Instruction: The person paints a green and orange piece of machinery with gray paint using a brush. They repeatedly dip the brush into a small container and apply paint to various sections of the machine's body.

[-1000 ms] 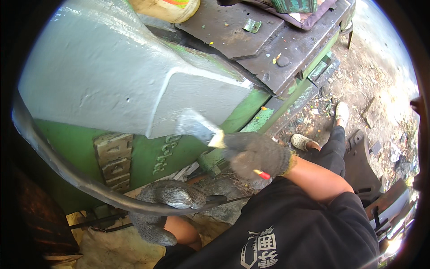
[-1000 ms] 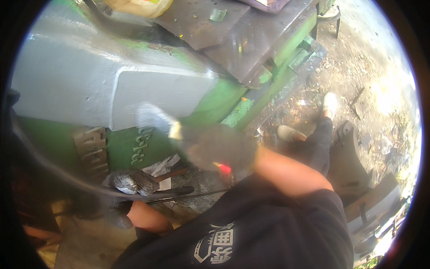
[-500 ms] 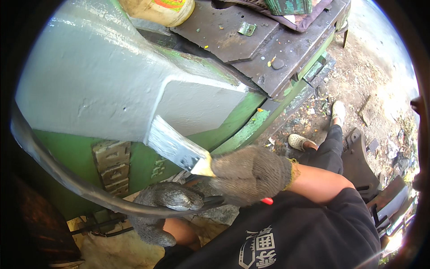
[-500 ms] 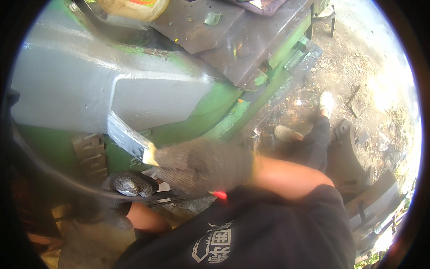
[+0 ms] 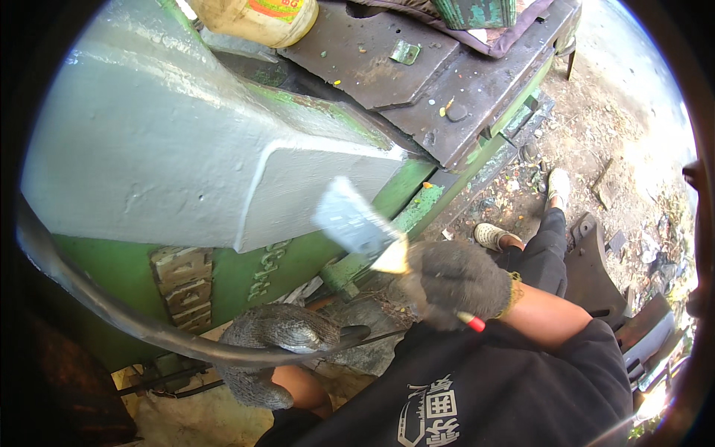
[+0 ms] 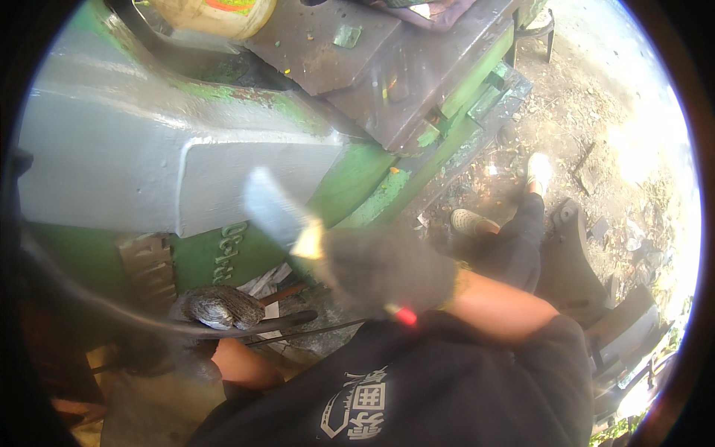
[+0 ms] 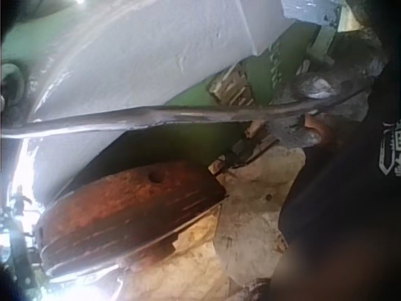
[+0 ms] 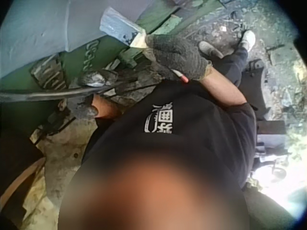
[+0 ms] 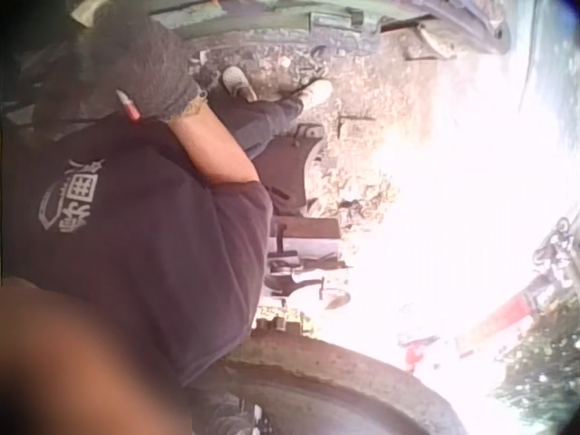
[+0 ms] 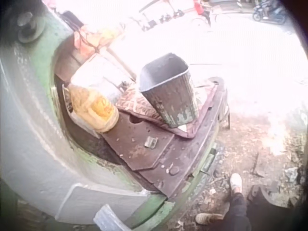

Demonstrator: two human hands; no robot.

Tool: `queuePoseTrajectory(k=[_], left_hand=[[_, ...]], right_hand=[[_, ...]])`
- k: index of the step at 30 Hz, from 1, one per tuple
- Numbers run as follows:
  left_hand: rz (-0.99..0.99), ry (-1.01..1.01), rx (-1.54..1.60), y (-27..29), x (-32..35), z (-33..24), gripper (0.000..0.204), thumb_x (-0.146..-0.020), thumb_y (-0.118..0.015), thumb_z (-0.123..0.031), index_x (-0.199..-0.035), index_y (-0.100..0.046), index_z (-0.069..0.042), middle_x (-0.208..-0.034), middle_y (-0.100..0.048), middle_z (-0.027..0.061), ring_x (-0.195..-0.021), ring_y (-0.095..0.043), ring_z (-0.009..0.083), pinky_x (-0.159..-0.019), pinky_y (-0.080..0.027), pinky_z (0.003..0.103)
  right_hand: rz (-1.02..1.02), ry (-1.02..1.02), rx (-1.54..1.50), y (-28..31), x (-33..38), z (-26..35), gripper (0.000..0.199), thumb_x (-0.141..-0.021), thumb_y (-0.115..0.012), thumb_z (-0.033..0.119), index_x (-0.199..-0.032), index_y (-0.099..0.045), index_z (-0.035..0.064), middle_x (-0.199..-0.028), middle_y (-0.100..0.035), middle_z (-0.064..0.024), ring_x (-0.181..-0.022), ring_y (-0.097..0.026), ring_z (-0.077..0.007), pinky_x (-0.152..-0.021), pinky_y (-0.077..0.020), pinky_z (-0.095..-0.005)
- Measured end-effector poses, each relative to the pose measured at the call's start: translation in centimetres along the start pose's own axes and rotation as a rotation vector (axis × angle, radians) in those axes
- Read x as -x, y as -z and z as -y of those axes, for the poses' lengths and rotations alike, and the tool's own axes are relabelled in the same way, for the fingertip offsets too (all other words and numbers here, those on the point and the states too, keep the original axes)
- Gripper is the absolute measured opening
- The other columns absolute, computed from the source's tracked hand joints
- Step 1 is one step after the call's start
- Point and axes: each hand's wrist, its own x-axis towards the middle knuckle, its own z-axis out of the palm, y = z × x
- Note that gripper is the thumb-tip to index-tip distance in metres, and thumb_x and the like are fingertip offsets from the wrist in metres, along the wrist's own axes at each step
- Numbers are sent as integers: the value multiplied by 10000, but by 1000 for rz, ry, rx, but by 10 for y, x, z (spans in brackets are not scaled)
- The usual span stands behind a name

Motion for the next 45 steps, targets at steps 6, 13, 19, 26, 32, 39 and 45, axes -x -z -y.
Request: queuePoseTrajectory(k=[6, 13, 19, 26, 32, 39, 45], left_hand=[[-5, -1, -9, 0, -1, 1, 298, -974, -587, -224, -1191, -653, -31, -1053, -681, 96, -854, -663, 189, -691, -525, 305], [-3, -6, -11, -3, -2, -4, 289, -973, -589, -215, -1189, -653, -34, -1053, -679, 93, -852, -661, 188, -686, -524, 303], [-12, -5, -15, -3, -8, -5, 282, -972, -591, -208, -1187, -654, -37, -1054, -678, 92, -850, -659, 187, -682, -523, 302], [-4, -10, -23, -4, -12, -3, 274, -971, -593, -200, -1185, -654, -40, -1055, -676, 89, -848, -657, 186, -677, -521, 300], [5, -29, -21, 0, -24, 1, 267, -970, -594, -192, -1183, -654, -43, -1056, -675, 88, -846, -655, 185, -673, -520, 299], [23, -52, -47, 6, -32, 9, 259, -969, -596, -184, -1180, -655, -46, -1056, -673, 85, -843, -653, 184, -668, -519, 297], [-20, 29, -20, -21, 14, -9, 242, -947, -621, -151, -1152, -663, -29, -1042, -676, 109, -808, -649, 201, -637, -517, 309]], right_hand=[[-12, -121, -324, 4, -22, -21, 324, -911, -696, 146, -1205, -642, 22, -1035, -662, -131, -875, -660, -242, -737, -550, -371], [-271, 316, 786, 25, 18, -51, 295, -873, -690, 126, -1148, -655, 24, -1062, -672, -176, -1045, -641, -381, -873, -544, -461], [-76, 590, 558, 13, -5, -14, 325, -860, -693, 104, -1174, -664, 25, -1237, -650, -160, -1195, -599, -416, -985, -520, -482], [-252, 627, 665, 41, -14, -39, 389, -861, -680, 96, -1241, -656, 14, -1323, -569, -199, -1200, -583, -398, -978, -517, -466], [-106, 172, 731, 43, 23, -47, 377, -782, -747, 137, -1137, -698, 19, -1186, -641, -189, -1124, -618, -412, -932, -527, -514], [-21, 402, 412, 18, -5, -10, 402, -893, -652, 207, -1244, -600, 17, -1086, -649, -152, -972, -659, -334, -839, -549, -422], [-127, 463, 724, 39, 10, -70, 426, -859, -730, 114, -1258, -630, 4, -1249, -600, -215, -1062, -639, -384, -902, -534, -470]])
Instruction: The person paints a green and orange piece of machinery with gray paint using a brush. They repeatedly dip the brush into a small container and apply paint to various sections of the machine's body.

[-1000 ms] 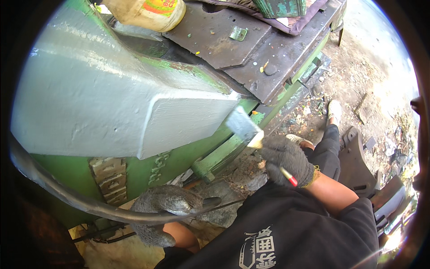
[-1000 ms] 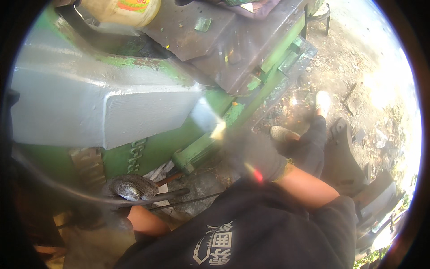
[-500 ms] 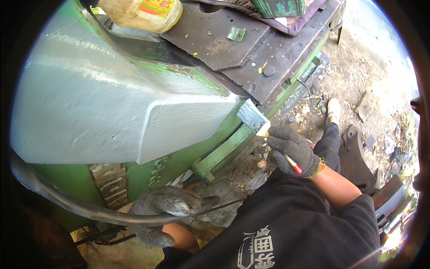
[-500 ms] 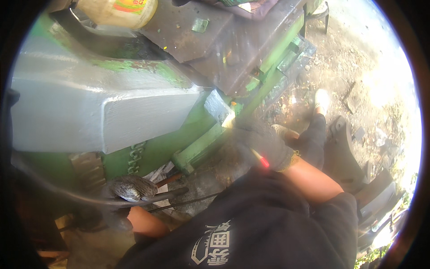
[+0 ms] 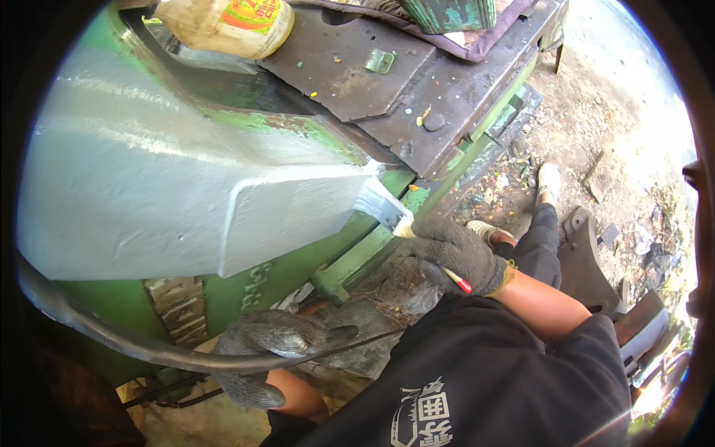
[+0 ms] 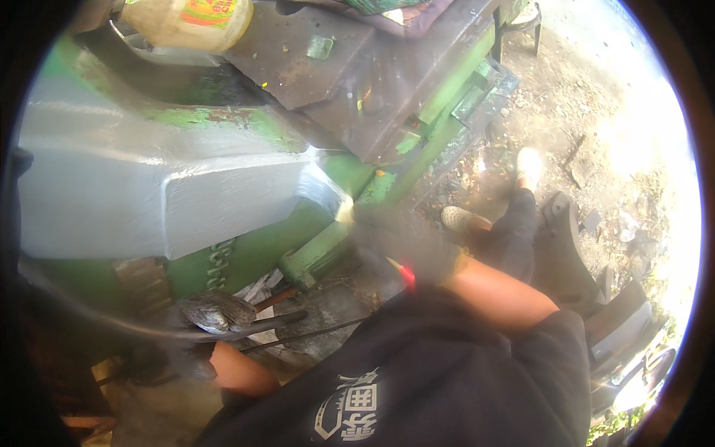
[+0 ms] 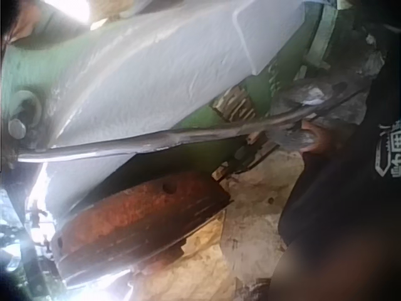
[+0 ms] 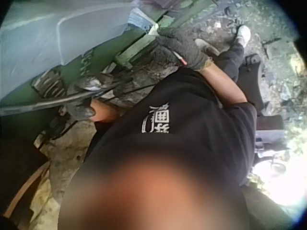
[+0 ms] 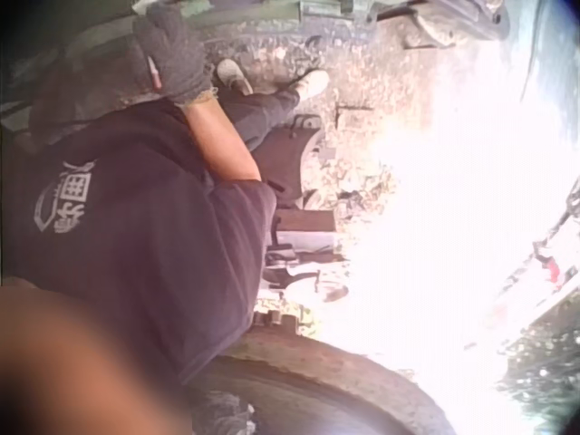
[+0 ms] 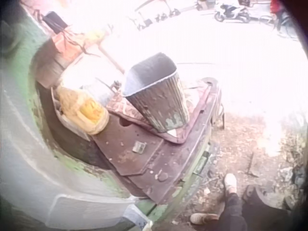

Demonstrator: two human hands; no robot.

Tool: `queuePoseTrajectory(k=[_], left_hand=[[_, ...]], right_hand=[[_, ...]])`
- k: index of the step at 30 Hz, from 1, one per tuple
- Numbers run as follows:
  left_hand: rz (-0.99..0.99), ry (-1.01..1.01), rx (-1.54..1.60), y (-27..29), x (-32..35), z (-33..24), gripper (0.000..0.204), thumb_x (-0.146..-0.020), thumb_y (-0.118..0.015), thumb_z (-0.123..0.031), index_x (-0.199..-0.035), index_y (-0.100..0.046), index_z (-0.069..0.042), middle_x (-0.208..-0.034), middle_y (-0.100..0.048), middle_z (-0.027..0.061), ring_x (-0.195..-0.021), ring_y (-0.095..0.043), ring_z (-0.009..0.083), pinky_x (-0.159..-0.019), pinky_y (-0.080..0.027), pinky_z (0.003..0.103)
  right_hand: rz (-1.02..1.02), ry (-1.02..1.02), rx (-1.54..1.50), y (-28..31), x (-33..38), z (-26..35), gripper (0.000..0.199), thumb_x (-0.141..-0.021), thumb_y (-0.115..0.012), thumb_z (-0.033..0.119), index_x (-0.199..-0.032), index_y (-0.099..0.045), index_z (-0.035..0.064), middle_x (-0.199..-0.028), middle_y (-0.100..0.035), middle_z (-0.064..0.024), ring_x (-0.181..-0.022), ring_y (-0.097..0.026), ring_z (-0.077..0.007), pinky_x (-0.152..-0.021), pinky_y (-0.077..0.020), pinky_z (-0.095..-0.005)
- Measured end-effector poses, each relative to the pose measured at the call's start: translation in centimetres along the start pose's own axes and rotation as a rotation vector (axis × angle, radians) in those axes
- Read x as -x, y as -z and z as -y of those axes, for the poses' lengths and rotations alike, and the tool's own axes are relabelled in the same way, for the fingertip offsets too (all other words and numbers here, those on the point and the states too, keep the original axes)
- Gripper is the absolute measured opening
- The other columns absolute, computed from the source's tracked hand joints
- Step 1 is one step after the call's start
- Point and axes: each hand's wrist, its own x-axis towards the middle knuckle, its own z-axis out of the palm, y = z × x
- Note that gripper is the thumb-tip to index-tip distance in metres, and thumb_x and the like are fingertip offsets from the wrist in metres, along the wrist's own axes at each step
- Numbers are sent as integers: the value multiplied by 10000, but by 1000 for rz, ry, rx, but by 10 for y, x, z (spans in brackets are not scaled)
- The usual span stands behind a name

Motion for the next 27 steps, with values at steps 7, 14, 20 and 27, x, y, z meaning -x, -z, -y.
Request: queuePoseTrajectory(k=[7, 14, 20, 27], left_hand=[[-141, -43, -25, -19, 18, -22, 435, -1008, -549, -227, -1367, -530, 17, -1265, -614, 172, -1005, -645, 295, -817, -548, 415], [-182, -136, -26, -8, -23, -29, 457, -991, -581, -243, -1359, -534, 24, -1270, -617, 168, -1046, -641, 285, -875, -536, 408], [-321, -326, -1285, 24, -86, -34, 478, -977, -608, -257, -1353, -537, 30, -1274, -619, 165, -1081, -638, 276, -925, -525, 402], [-824, -338, -2317, 83, -199, -20, 503, -960, -640, -273, -1344, -541, 37, -1279, -621, 161, -1122, -635, 266, -983, -513, 396]], right_hand=[[8, -119, -135, -2, 25, 15, 409, -845, -707, 103, -1239, -638, 22, -1252, -597, -217, -1119, -607, -404, -951, -509, -474], [-51, -261, -232, -13, 17, -8, 352, -876, -676, 134, -1216, -659, 41, -1243, -608, -197, -1160, -580, -400, -991, -483, -498], [61, -263, -58, -20, 50, 0, 313, -867, -686, 103, -1171, -661, 34, -1212, -620, -179, -1155, -584, -388, -986, -489, -490], [98, -241, -3, 15, 38, 24, 306, -838, -704, 81, -1139, -674, 39, -1138, -660, -167, -1100, -626, -369, -955, -517, -467]])
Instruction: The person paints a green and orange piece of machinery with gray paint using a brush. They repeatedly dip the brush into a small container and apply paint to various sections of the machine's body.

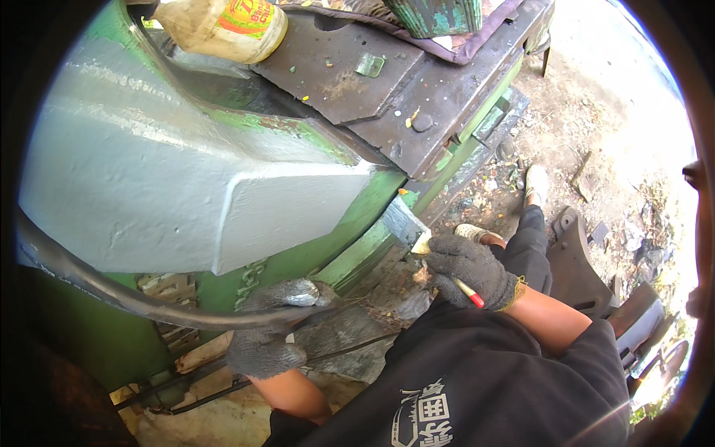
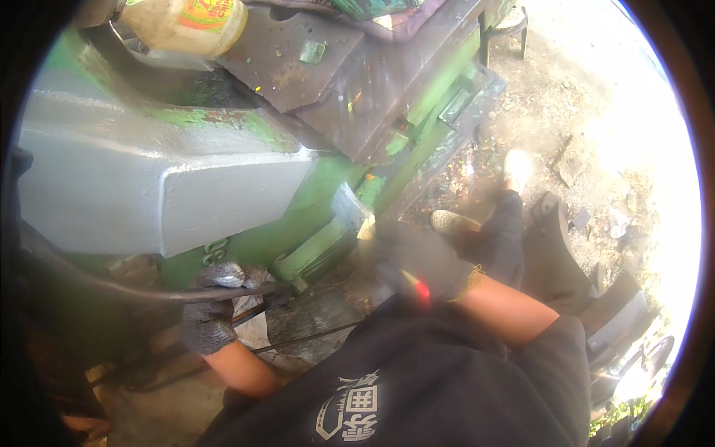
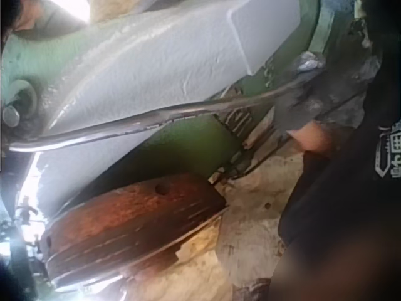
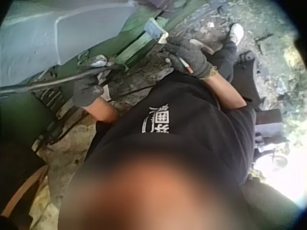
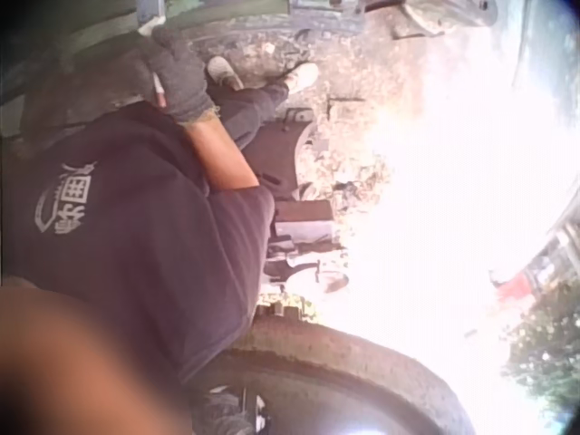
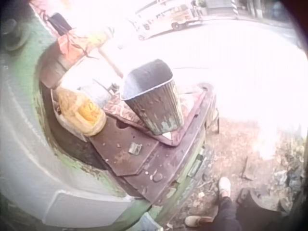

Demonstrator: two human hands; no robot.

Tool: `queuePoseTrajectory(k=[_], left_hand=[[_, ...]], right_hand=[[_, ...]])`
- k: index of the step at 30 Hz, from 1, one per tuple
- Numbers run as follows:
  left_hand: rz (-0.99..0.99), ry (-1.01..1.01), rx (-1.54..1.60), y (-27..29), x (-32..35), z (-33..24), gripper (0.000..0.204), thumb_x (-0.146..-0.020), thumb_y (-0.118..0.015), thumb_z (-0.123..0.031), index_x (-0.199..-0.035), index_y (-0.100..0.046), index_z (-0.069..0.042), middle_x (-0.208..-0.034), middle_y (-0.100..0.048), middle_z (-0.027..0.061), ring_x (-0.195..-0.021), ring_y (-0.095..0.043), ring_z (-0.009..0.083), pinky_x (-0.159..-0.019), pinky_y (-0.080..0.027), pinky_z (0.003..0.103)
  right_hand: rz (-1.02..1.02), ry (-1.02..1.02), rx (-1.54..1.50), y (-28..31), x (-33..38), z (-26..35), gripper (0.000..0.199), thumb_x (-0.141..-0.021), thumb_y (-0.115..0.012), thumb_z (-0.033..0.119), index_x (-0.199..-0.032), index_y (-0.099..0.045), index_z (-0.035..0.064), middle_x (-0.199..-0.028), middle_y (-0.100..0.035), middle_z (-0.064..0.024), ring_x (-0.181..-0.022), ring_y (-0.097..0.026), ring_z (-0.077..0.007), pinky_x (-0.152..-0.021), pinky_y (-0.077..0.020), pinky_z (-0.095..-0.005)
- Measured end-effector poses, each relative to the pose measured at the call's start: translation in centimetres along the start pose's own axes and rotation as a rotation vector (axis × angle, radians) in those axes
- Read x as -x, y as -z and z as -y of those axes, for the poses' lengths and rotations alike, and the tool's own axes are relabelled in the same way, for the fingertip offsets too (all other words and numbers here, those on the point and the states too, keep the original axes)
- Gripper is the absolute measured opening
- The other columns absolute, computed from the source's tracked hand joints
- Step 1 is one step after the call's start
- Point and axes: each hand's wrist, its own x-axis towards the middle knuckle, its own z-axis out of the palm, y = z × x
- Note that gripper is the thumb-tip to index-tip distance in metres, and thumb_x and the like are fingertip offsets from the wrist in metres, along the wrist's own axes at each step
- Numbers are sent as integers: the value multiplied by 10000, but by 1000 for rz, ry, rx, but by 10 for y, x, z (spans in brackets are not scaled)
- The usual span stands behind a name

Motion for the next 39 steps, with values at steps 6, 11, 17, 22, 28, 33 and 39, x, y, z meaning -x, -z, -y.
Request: queuePoseTrajectory(k=[6, 11, 17, 22, 28, 33, 39], left_hand=[[-125, -17, -398, -38, -22, -3, 504, -960, -632, -347, -1306, -605, 19, -1254, -654, 143, -1128, -646, 265, -1026, -496, 383], [-160, 53, -819, -38, -15, -8, 521, -895, -672, -329, -1299, -608, -6, -1229, -651, 182, -1119, -643, 302, -974, -508, 416], [-122, 282, -805, -58, -19, -34, 448, -858, -660, -213, -1256, -632, -10, -1164, -673, 157, -1052, -645, 266, -926, -508, 377], [-361, 357, -740, -78, -13, -36, 336, -914, -659, -234, -1125, -687, 25, -1146, -677, 139, -1092, -612, 241, -964, -468, 393], [-240, 608, -659, -121, -45, 38, 278, -940, -659, -271, -1022, -721, -13, -1051, -701, 127, -1018, -637, 229, -910, -479, 381], [-497, 515, -601, -163, -108, 129, 314, -935, -645, -303, -1094, -703, -39, -1040, -701, 152, -980, -651, 279, -876, -497, 402], [-640, 546, -629, -192, -132, 200, 372, -936, -617, -365, -1157, -675, -73, -1156, -688, 181, -1109, -639, 370, -943, -500, 448]], right_hand=[[-18, -219, 60, 40, -15, 25, 221, -837, -597, 121, -1022, -693, 49, -1008, -685, -160, -960, -671, -326, -842, -533, -414], [4, -378, -344, 82, -17, 41, 289, -935, -588, 211, -1135, -664, 18, -1089, -675, -150, -1035, -654, -301, -929, -527, -405], [-202, -475, 149, 101, -18, 40, 237, -937, -599, 222, -1021, -680, 16, -995, -673, -147, -858, -664, -295, -793, -530, -398], [-128, -159, 161, 155, -63, 32, 164, -883, -569, 141, -936, -698, 53, -839, -645, -120, -799, -648, -280, -716, -506, -357], [24, -7, -114, 214, -130, 37, 181, -838, -612, 46, -1008, -673, 50, -937, -644, -145, -892, -648, -315, -787, -506, -386], [269, -59, -284, 227, -151, 18, 295, -880, -666, 20, -1173, -640, 11, -1161, -640, -176, -1064, -653, -322, -920, -516, -405], [221, 135, -390, 193, -189, -25, 324, -925, -635, 16, -1249, -623, 8, -1240, -632, -148, -1138, -623, -283, -984, -488, -391]])
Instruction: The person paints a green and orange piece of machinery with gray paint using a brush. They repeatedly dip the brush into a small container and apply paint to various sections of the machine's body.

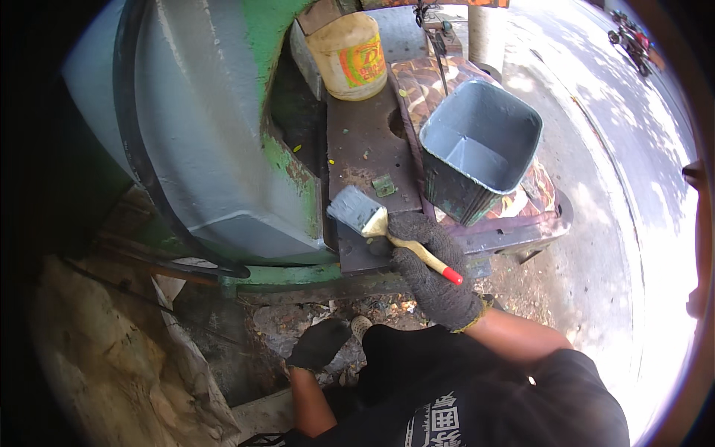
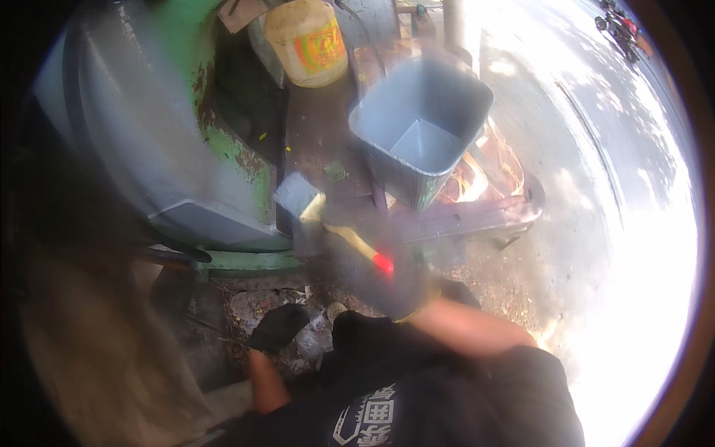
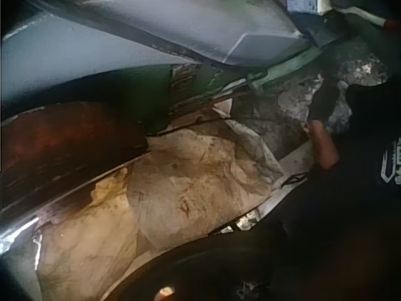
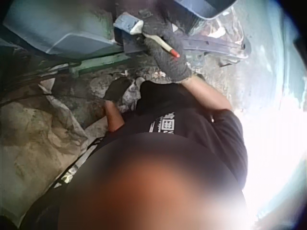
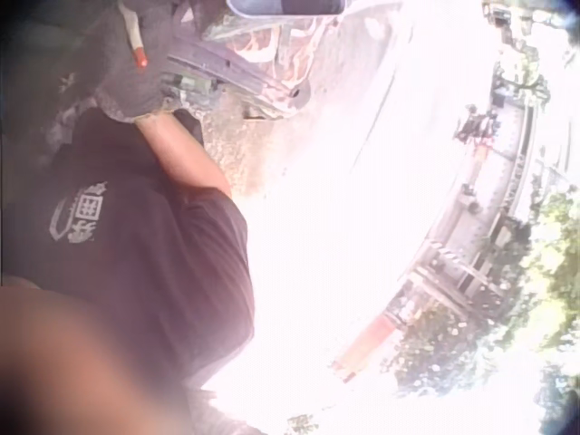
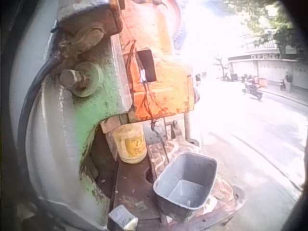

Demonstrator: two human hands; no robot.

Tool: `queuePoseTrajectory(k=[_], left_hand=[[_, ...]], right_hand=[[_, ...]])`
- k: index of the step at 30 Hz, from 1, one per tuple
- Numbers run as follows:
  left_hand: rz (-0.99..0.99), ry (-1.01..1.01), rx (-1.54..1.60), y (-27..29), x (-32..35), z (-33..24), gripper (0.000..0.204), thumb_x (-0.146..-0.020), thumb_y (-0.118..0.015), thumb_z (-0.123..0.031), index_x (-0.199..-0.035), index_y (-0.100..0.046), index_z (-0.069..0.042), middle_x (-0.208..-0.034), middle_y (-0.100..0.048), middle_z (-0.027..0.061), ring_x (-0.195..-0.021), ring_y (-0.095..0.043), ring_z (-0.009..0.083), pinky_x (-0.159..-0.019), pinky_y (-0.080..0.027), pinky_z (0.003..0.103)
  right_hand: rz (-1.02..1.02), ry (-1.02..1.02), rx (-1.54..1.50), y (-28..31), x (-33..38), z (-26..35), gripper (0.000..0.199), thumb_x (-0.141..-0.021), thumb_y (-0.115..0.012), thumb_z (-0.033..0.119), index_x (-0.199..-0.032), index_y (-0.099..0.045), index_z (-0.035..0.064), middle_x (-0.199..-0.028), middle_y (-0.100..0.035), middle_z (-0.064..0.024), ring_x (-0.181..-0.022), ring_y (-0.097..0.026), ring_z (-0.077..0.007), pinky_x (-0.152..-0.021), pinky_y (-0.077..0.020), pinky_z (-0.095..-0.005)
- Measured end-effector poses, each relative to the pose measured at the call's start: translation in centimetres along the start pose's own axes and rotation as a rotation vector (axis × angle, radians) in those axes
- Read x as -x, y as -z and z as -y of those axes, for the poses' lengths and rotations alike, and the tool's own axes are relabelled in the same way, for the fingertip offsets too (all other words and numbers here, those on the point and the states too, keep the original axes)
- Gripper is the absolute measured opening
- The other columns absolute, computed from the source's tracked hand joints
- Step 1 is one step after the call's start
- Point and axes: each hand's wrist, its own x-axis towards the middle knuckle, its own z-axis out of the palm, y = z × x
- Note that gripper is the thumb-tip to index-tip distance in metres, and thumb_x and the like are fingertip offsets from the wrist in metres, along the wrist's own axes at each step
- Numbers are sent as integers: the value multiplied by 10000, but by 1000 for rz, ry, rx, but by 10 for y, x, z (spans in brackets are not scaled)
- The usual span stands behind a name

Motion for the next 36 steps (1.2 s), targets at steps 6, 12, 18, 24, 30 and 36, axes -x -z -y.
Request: queuePoseTrajectory(k=[6, 12, 18, 24, 30, 36], left_hand=[[29, -106, -195, -53, 10, 74, 312, -980, -543, -278, -1212, -675, -116, -1265, -660, 137, -1172, -622, 333, -1000, -492, 431], [197, -232, -529, -117, 12, 190, 298, -931, -558, -216, -1176, -664, -85, -1198, -667, 158, -1131, -631, 342, -980, -497, 448], [519, -136, -361, -159, 41, 233, 272, -865, -604, -101, -1128, -662, -69, -1063, -700, 152, -938, -689, 348, -805, -542, 462], [598, -402, -722, -128, 26, 215, 264, -890, -572, -107, -1129, -671, -55, -1062, -699, 150, -935, -687, 305, -809, -542, 428], [208, -275, -477, -72, -2, 215, 288, -936, -515, -123, -1150, -683, -28, -1104, -693, 159, -966, -678, 269, -837, -538, 393], [269, -71, -37, -59, -14, 233, 317, -964, -509, -151, -1224, -666, -59, -1207, -670, 174, -1084, -662, 307, -904, -528, 408]], right_hand=[[-158, -420, -437, -27, -40, 21, 298, -974, -611, 95, -1252, -621, -10, -1265, -610, -140, -1163, -596, -225, -980, -484, -361], [-204, -321, -917, -45, -69, -6, 385, -997, -582, 123, -1338, -501, -35, -1304, -558, -179, -1169, -604, -276, -1007, -543, -365], [-122, -281, -566, -52, -69, -41, 318, -965, -601, 115, -1251, -570, -19, -1220, -608, -159, -1115, -624, -275, -949, -545, -358], [-253, -78, -50, -47, -51, -23, 268, -851, -637, 92, -1112, -620, 34, -1029, -652, -132, -953, -659, -277, -819, -539, -393], [-310, -9, -74, -62, -111, -14, 206, -966, -611, 142, -1098, -659, -9, -1005, -675, -128, -959, -663, -221, -841, -532, -364], [-527, 15, -231, -66, -126, 6, 191, -972, -583, 76, -1117, -622, -41, -1046, -651, -146, -906, -668, -217, -797, -552, -332]])
